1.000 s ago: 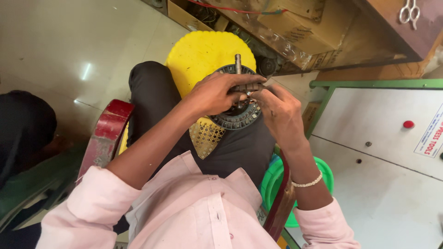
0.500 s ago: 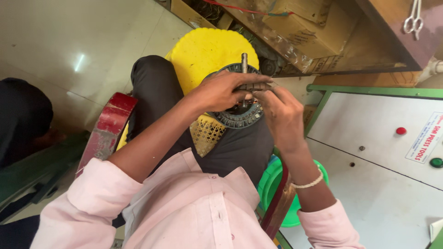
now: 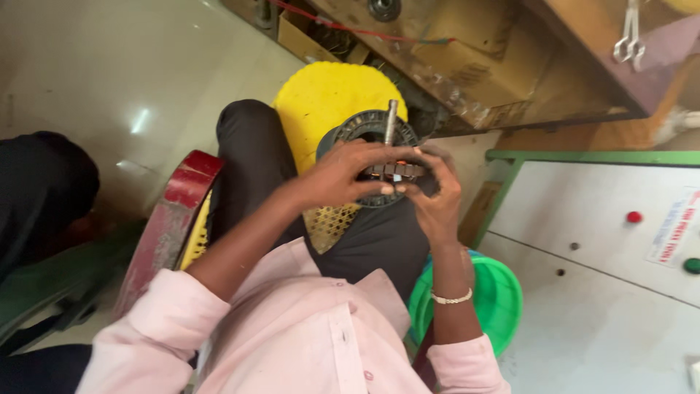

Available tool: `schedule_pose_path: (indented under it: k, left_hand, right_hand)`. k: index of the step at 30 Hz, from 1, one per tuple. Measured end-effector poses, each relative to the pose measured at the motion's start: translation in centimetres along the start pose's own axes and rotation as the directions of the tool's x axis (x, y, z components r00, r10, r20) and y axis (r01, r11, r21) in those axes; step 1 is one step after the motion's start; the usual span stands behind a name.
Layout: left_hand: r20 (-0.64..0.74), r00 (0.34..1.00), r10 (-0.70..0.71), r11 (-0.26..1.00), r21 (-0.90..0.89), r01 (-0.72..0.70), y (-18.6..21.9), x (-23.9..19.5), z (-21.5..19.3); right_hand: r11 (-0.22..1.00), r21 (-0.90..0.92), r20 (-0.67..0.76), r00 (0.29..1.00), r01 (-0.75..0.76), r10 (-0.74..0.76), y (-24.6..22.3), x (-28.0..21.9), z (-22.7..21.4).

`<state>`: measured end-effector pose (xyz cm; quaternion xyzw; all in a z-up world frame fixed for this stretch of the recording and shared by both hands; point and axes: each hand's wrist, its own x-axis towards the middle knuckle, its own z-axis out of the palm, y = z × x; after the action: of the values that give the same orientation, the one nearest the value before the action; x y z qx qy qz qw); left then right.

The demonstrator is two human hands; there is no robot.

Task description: The person sits with a motor stator on their lap and repeatedly inserts small white insulating pieces into the stator slots using their fingers and a pair of scissors. They rotate the stator to access different slots and occasionally use a screwdriver to adjust the pieces.

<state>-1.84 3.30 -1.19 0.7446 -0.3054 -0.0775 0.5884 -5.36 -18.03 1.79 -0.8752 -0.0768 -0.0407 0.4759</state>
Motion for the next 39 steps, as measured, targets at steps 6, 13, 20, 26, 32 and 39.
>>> schedule_pose_path:
  k: [6,13,20,26,32,39]
  left_hand:
    - [-0.326,0.943,0.07,0.995,0.085,-0.044,-0.4,-2.8,3.9]
    - [-0.318,0.92,0.227,0.951,0.275,-0.14,-2.0,-3.5,5.1]
    - [-0.385,0.892,0.236,0.949,0.29,-0.126,-2.1,-2.7,5.4]
    - [-0.39,0.898,0.203,0.953,0.289,-0.091,-2.3,-2.6,5.7]
    - [-0.343,0.918,0.202,0.951,0.293,-0.1,-2.3,-2.9,5.5]
    - [-0.353,0.915,0.196,0.947,0.311,-0.083,-2.0,-2.9,5.7]
  right_hand:
    - [1.0,0.0,0.21,0.977,-0.023,0.022,2.3,-1.5,-1.4]
    - [0.999,0.026,0.204,0.978,-0.036,0.03,1.8,-2.1,-1.4]
    - [0.997,0.049,0.123,0.991,-0.063,0.056,1.7,-1.9,-0.5]
    - [0.992,0.088,0.151,0.986,-0.086,0.072,1.8,-1.6,-0.9]
    - [0.996,0.057,0.219,0.974,-0.064,0.05,1.9,-1.2,-1.6]
    - [0.998,0.052,0.219,0.975,-0.039,0.027,1.4,-1.1,-1.7]
